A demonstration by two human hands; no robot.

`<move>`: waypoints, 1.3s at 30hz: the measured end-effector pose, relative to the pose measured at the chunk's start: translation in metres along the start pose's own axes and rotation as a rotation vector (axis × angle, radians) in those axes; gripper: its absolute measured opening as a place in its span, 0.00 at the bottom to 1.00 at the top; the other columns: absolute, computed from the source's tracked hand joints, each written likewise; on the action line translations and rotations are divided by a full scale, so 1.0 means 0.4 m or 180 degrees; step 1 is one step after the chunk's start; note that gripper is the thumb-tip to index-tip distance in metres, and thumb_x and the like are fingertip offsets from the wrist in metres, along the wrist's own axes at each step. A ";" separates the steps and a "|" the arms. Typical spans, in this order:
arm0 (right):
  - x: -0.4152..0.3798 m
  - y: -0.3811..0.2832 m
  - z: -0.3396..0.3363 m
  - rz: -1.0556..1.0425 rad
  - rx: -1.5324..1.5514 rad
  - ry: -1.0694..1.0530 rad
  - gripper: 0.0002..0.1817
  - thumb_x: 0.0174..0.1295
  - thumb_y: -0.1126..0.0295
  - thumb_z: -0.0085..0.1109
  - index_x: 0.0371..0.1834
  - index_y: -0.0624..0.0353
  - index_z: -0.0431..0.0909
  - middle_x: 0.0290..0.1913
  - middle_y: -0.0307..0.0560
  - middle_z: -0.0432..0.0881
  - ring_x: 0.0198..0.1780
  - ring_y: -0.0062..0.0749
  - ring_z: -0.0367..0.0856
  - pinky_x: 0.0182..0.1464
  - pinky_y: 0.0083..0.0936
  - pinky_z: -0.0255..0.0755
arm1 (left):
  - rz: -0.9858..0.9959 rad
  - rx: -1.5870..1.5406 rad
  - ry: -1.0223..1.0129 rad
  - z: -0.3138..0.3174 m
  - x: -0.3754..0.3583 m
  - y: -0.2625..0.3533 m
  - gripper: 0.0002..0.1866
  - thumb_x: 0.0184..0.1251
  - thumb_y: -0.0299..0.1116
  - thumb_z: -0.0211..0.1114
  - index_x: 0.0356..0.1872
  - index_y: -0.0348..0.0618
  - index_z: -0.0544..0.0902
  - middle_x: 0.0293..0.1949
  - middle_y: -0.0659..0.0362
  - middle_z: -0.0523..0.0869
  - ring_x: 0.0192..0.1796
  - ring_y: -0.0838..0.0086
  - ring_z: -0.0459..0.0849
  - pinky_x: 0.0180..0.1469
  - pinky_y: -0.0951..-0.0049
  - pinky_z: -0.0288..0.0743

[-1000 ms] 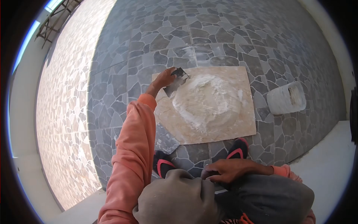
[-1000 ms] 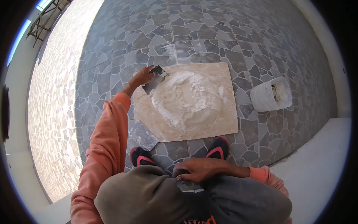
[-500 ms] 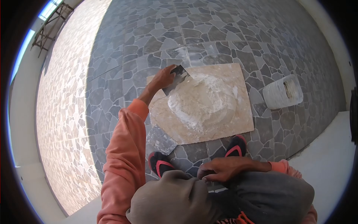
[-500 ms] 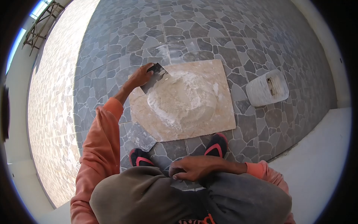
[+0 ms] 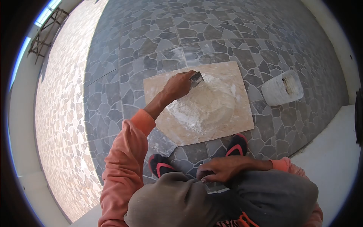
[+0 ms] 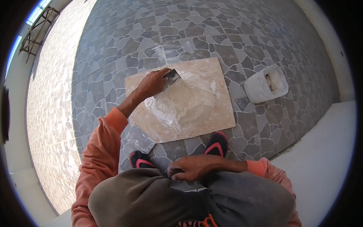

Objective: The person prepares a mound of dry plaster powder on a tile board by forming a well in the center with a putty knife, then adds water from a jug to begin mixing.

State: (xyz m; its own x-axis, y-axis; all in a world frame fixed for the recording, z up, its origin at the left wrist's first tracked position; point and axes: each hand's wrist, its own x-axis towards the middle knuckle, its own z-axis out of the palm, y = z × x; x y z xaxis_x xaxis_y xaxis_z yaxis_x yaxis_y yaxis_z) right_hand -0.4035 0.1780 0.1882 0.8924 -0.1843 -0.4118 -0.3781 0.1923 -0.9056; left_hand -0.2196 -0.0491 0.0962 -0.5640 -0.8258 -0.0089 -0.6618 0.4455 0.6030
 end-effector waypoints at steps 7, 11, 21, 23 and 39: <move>-0.031 -0.030 -0.091 0.0240 -0.1098 0.2021 0.19 0.64 0.64 0.55 0.53 0.68 0.74 0.48 0.63 0.80 0.49 0.54 0.81 0.54 0.40 0.73 | 0.0573 0.0482 -0.0167 -0.016 -0.018 0.094 0.13 0.65 0.31 0.65 0.49 0.39 0.82 0.44 0.49 0.86 0.44 0.53 0.86 0.47 0.57 0.80; -0.075 -0.034 -0.293 0.0105 -0.3402 0.3788 0.24 0.60 0.66 0.64 0.53 0.72 0.72 0.52 0.65 0.73 0.51 0.55 0.77 0.52 0.40 0.75 | 0.1077 0.0700 -0.0193 -0.064 -0.024 0.159 0.08 0.64 0.30 0.66 0.41 0.39 0.82 0.35 0.54 0.85 0.37 0.57 0.86 0.41 0.59 0.81; -0.007 -0.012 -0.429 0.0785 -0.2548 0.2614 0.17 0.71 0.61 0.51 0.39 0.68 0.78 0.43 0.62 0.82 0.49 0.55 0.81 0.51 0.44 0.73 | 0.1298 0.1250 -0.0575 -0.185 -0.002 0.261 0.10 0.63 0.32 0.70 0.42 0.38 0.85 0.39 0.53 0.88 0.38 0.65 0.89 0.39 0.66 0.84; -0.002 0.028 -0.430 0.0707 -0.2588 0.2642 0.18 0.72 0.60 0.50 0.39 0.69 0.78 0.43 0.64 0.81 0.47 0.55 0.81 0.50 0.43 0.71 | 0.1216 0.1154 -0.0434 -0.220 -0.005 0.233 0.15 0.61 0.34 0.72 0.46 0.37 0.85 0.42 0.52 0.88 0.40 0.63 0.89 0.43 0.63 0.83; -0.108 -0.047 -0.804 0.1325 -0.0368 0.1921 0.21 0.62 0.71 0.62 0.58 0.69 0.75 0.41 0.47 0.83 0.38 0.28 0.82 0.40 0.32 0.80 | -0.0952 0.1870 -0.1401 -0.242 -0.248 -0.257 0.09 0.60 0.27 0.64 0.40 0.37 0.83 0.39 0.44 0.87 0.47 0.49 0.85 0.49 0.54 0.78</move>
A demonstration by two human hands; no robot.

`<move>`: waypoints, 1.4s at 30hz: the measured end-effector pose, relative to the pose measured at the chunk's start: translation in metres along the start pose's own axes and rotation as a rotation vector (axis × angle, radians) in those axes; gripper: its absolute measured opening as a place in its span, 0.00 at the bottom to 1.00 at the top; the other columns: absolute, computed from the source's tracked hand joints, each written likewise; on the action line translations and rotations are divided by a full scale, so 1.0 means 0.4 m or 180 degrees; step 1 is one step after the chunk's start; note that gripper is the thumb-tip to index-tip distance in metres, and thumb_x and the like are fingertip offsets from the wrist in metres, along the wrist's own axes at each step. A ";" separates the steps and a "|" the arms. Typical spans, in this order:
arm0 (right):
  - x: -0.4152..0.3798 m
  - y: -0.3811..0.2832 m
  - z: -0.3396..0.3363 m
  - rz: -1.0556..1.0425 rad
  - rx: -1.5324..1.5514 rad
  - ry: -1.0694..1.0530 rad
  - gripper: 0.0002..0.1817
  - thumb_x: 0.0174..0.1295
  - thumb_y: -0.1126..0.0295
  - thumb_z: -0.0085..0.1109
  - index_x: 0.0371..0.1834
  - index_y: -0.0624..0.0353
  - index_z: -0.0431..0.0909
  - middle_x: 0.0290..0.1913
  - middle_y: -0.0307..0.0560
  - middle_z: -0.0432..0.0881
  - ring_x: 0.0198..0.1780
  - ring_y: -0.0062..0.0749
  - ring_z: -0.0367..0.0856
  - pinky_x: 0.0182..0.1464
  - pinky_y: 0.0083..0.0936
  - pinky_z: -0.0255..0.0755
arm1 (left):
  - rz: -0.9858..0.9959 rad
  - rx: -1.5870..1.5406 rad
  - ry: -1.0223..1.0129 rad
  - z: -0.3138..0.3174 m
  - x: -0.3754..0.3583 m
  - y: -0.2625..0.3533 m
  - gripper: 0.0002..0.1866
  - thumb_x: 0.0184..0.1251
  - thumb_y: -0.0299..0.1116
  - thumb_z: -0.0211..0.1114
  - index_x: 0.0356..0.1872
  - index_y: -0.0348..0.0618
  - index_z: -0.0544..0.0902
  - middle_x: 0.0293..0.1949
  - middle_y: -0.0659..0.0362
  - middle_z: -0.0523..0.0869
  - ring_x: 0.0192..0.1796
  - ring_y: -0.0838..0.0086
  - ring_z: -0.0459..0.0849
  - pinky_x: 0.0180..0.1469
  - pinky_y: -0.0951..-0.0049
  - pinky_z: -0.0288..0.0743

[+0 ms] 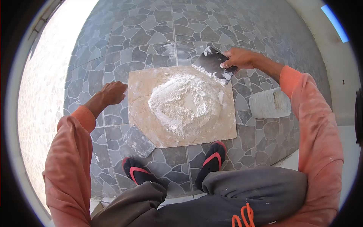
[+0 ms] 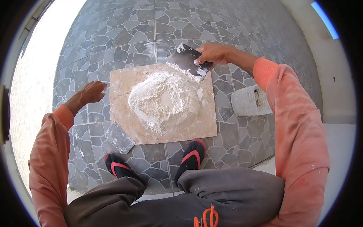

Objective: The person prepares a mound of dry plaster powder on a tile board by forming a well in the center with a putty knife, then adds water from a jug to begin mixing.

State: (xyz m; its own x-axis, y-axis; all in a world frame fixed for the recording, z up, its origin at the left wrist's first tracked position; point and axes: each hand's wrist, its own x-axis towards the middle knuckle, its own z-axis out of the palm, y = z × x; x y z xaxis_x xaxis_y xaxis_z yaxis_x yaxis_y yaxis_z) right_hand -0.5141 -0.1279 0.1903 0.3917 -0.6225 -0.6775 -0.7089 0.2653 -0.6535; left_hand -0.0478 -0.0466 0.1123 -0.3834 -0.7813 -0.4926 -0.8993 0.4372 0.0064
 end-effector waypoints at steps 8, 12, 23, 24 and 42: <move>0.296 0.150 -0.018 -0.0253 0.0196 0.0279 0.21 0.59 0.73 0.62 0.57 0.68 0.77 0.40 0.45 0.82 0.39 0.28 0.81 0.41 0.30 0.79 | -0.0439 -0.0217 -0.0304 0.133 -0.100 -0.026 0.07 0.61 0.29 0.60 0.35 0.38 0.83 0.36 0.43 0.86 0.44 0.48 0.85 0.48 0.52 0.78; 0.373 0.101 -0.045 -0.0484 -0.0745 0.0356 0.21 0.57 0.71 0.63 0.55 0.62 0.81 0.39 0.43 0.83 0.39 0.28 0.81 0.37 0.28 0.76 | -0.0508 -0.0364 -0.0414 0.162 -0.130 -0.042 0.08 0.62 0.29 0.60 0.36 0.36 0.82 0.38 0.44 0.86 0.44 0.46 0.84 0.47 0.51 0.77; 0.610 -0.143 0.096 -0.1299 -0.2309 -0.0386 0.17 0.56 0.69 0.60 0.48 0.66 0.78 0.41 0.58 0.84 0.44 0.46 0.81 0.48 0.38 0.72 | -0.0547 -0.0858 -0.0504 0.205 -0.190 0.007 0.09 0.64 0.32 0.58 0.37 0.36 0.81 0.39 0.44 0.86 0.45 0.47 0.83 0.48 0.51 0.77; 0.626 -0.147 0.110 -0.1324 -0.2361 -0.0492 0.17 0.56 0.70 0.60 0.48 0.66 0.79 0.42 0.58 0.84 0.45 0.48 0.81 0.48 0.39 0.72 | -0.0529 -0.0910 -0.0460 0.210 -0.195 0.009 0.09 0.64 0.31 0.59 0.37 0.36 0.81 0.38 0.44 0.85 0.45 0.46 0.83 0.47 0.51 0.77; 0.549 -0.045 0.132 -0.1086 -0.2619 -0.0669 0.16 0.55 0.71 0.55 0.47 0.64 0.78 0.36 0.54 0.83 0.38 0.43 0.80 0.40 0.39 0.73 | -0.0320 -0.0953 -0.0458 0.238 -0.199 0.059 0.09 0.63 0.31 0.60 0.37 0.36 0.82 0.37 0.43 0.86 0.45 0.46 0.84 0.48 0.50 0.77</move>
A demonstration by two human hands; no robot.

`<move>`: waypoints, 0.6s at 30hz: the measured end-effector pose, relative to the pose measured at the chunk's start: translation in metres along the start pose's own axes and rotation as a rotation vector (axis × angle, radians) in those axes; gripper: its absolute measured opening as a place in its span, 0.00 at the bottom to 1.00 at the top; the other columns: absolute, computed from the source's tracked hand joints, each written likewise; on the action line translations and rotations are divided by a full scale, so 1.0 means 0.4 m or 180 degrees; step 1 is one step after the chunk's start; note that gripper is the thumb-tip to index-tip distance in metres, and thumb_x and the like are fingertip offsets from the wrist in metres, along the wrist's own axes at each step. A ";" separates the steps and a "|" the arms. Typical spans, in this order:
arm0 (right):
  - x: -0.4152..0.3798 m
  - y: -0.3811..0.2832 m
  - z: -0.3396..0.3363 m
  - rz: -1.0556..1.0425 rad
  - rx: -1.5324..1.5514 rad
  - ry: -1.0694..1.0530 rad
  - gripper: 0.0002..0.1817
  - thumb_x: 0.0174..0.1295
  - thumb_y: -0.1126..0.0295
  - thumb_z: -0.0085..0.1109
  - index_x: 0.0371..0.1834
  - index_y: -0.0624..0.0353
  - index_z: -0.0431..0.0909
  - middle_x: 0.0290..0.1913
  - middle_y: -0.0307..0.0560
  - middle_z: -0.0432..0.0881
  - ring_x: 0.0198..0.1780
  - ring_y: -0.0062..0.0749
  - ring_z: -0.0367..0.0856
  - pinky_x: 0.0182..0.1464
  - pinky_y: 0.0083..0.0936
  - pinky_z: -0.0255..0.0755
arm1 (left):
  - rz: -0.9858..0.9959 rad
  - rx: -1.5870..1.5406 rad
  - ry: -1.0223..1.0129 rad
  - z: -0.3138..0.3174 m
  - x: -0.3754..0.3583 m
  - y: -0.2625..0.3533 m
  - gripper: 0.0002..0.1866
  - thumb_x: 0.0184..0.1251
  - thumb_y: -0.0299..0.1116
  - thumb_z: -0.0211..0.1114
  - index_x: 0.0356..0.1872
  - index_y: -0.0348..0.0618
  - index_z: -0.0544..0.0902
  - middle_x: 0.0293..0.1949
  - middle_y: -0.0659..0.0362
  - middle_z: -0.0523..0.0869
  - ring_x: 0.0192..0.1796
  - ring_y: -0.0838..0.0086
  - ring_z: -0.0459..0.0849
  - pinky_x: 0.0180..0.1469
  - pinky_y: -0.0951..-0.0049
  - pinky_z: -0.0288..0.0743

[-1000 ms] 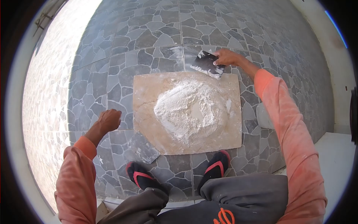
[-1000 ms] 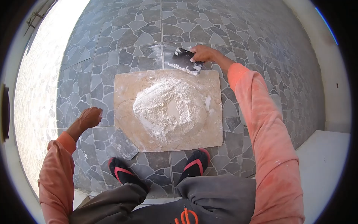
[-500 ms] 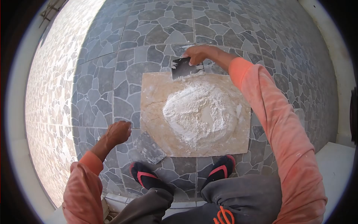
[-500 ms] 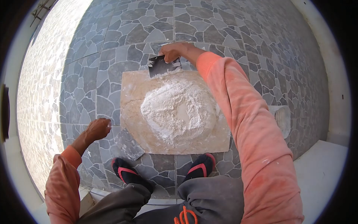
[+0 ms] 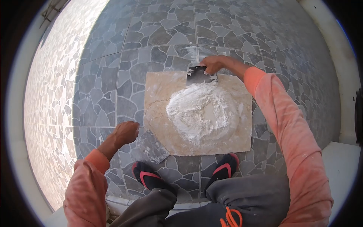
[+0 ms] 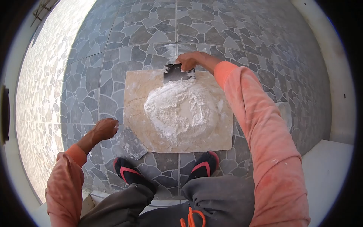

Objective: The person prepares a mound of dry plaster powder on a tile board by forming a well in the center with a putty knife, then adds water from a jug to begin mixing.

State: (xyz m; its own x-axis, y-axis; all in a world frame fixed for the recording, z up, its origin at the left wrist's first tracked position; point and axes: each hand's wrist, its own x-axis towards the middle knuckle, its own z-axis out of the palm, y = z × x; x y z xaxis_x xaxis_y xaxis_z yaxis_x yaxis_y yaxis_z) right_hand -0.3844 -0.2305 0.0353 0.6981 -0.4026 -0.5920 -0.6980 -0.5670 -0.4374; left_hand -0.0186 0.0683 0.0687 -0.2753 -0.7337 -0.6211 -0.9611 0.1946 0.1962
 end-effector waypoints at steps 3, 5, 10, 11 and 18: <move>-0.048 -0.009 0.004 -0.0080 -0.0058 0.0199 0.16 0.56 0.71 0.54 0.47 0.64 0.77 0.37 0.55 0.83 0.39 0.43 0.81 0.41 0.39 0.74 | 0.0047 0.0118 -0.0063 0.015 0.015 0.001 0.09 0.64 0.32 0.60 0.37 0.37 0.82 0.38 0.43 0.85 0.45 0.45 0.83 0.48 0.49 0.76; -0.077 -0.023 0.004 -0.0067 -0.0153 0.0329 0.18 0.57 0.69 0.54 0.49 0.65 0.76 0.42 0.58 0.83 0.44 0.48 0.81 0.47 0.41 0.73 | 0.0074 0.0121 0.0018 0.020 0.015 0.010 0.09 0.63 0.32 0.59 0.36 0.37 0.82 0.38 0.42 0.85 0.44 0.45 0.83 0.48 0.49 0.76; -0.148 -0.047 0.025 0.0069 -0.0107 0.0740 0.24 0.59 0.66 0.54 0.57 0.68 0.74 0.55 0.65 0.79 0.60 0.57 0.76 0.60 0.43 0.69 | 0.0043 0.0220 0.0106 0.029 0.017 0.017 0.08 0.62 0.30 0.58 0.35 0.36 0.82 0.37 0.42 0.85 0.44 0.45 0.84 0.47 0.49 0.77; -0.160 -0.056 0.031 0.0133 -0.0192 0.0788 0.24 0.59 0.67 0.54 0.58 0.68 0.74 0.55 0.66 0.79 0.59 0.58 0.76 0.60 0.43 0.69 | 0.0040 0.0245 0.0121 0.031 0.016 0.020 0.08 0.62 0.30 0.58 0.35 0.36 0.82 0.37 0.42 0.85 0.44 0.45 0.84 0.47 0.49 0.77; -0.200 -0.037 0.075 0.0374 -0.0066 0.1108 0.22 0.59 0.68 0.56 0.56 0.67 0.75 0.50 0.67 0.81 0.55 0.59 0.79 0.56 0.43 0.71 | 0.0116 0.0410 0.0064 0.044 -0.010 0.027 0.08 0.62 0.30 0.58 0.35 0.36 0.82 0.37 0.41 0.85 0.43 0.44 0.84 0.47 0.49 0.77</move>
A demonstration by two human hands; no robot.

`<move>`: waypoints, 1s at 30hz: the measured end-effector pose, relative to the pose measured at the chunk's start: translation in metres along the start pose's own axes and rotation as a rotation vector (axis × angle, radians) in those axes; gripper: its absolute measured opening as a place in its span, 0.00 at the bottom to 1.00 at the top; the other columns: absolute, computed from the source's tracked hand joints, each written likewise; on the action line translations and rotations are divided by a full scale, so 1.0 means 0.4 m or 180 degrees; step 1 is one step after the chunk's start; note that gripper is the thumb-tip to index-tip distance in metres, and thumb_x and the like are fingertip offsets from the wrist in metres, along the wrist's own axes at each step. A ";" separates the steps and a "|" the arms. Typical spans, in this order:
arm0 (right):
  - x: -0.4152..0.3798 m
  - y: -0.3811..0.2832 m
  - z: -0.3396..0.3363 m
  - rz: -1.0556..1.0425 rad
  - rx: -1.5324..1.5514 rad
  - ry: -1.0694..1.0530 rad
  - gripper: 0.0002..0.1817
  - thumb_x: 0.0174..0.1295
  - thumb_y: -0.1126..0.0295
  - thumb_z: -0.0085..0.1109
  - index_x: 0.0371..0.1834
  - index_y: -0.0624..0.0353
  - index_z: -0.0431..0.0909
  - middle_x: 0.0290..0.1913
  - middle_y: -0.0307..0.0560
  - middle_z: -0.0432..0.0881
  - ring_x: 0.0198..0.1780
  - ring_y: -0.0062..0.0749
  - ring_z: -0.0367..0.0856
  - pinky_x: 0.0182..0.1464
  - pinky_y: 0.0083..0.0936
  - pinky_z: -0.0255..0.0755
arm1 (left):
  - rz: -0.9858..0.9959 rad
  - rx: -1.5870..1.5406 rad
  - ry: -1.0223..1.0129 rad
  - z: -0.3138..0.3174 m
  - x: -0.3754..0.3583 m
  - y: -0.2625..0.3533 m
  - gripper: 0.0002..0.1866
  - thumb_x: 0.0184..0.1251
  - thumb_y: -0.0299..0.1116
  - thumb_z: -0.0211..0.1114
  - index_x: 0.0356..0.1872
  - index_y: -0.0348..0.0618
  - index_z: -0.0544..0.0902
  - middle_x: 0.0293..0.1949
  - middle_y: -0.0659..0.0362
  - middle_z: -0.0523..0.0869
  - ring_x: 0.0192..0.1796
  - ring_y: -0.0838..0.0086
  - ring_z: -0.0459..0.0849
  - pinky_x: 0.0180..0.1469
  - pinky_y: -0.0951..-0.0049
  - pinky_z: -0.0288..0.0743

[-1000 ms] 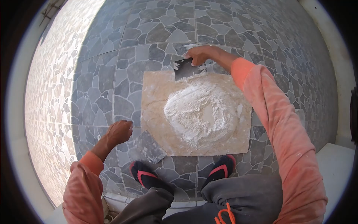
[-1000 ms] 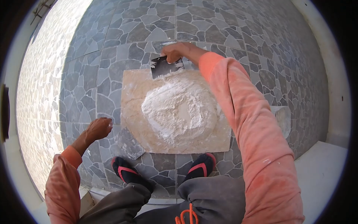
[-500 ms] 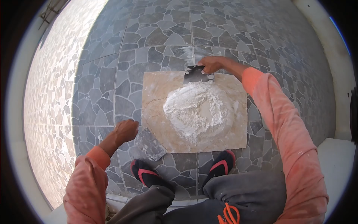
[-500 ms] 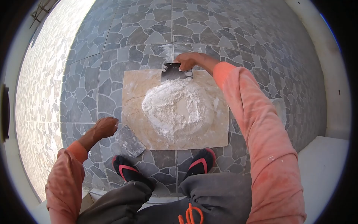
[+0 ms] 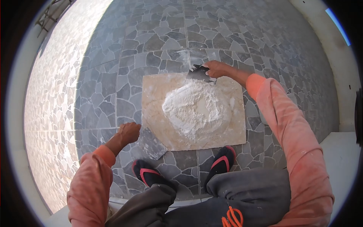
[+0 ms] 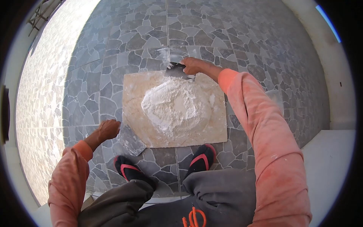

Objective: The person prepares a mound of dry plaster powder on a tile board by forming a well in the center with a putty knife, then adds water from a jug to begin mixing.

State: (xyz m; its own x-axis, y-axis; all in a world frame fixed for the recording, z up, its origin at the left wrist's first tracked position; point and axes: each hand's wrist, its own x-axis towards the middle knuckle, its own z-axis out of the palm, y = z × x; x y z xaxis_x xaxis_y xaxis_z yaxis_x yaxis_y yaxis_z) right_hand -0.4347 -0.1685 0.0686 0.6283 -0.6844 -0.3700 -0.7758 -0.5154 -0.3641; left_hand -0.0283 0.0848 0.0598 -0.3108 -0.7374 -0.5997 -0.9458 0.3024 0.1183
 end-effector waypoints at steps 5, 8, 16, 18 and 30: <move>-0.030 0.005 -0.026 0.0061 0.0172 0.0003 0.19 0.57 0.69 0.55 0.51 0.65 0.77 0.47 0.66 0.82 0.52 0.59 0.79 0.53 0.44 0.71 | 0.0017 -0.0016 -0.0033 0.013 -0.008 0.006 0.09 0.62 0.30 0.59 0.36 0.36 0.82 0.37 0.41 0.85 0.43 0.44 0.85 0.48 0.48 0.78; -0.077 -0.020 -0.039 0.0150 0.0173 -0.0106 0.20 0.55 0.69 0.54 0.51 0.64 0.77 0.47 0.67 0.82 0.52 0.60 0.79 0.54 0.45 0.71 | 0.0023 -0.0045 -0.0019 0.028 -0.009 0.002 0.09 0.62 0.31 0.59 0.37 0.36 0.82 0.37 0.42 0.85 0.44 0.44 0.85 0.48 0.48 0.78; -0.203 -0.055 0.010 0.0030 -0.0004 0.0219 0.16 0.57 0.68 0.53 0.46 0.65 0.74 0.37 0.67 0.82 0.44 0.64 0.81 0.49 0.51 0.73 | -0.0057 -0.0021 -0.0155 0.030 0.000 -0.003 0.09 0.62 0.30 0.58 0.37 0.36 0.82 0.39 0.41 0.86 0.45 0.46 0.85 0.49 0.50 0.78; -0.238 -0.081 0.030 -0.0009 -0.0165 0.0264 0.16 0.57 0.69 0.52 0.46 0.67 0.74 0.34 0.69 0.81 0.39 0.64 0.82 0.46 0.52 0.75 | -0.0055 -0.0010 -0.0186 0.030 0.003 -0.005 0.09 0.62 0.30 0.59 0.37 0.36 0.82 0.38 0.41 0.86 0.45 0.45 0.85 0.49 0.50 0.78; -0.209 -0.136 -0.075 0.0191 0.0063 0.0429 0.20 0.58 0.69 0.52 0.53 0.67 0.74 0.45 0.68 0.82 0.50 0.63 0.80 0.54 0.47 0.72 | 0.0049 0.0188 -0.0037 0.001 0.016 -0.002 0.08 0.60 0.27 0.56 0.35 0.37 0.83 0.34 0.42 0.86 0.41 0.46 0.86 0.45 0.52 0.80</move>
State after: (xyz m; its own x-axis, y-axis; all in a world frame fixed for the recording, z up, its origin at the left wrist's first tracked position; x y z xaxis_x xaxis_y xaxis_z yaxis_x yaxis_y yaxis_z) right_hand -0.4468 -0.0988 0.1448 0.5663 -0.7773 -0.2741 -0.8096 -0.4621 -0.3620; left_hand -0.0294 0.0800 0.0556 -0.3239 -0.7254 -0.6074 -0.9336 0.3490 0.0810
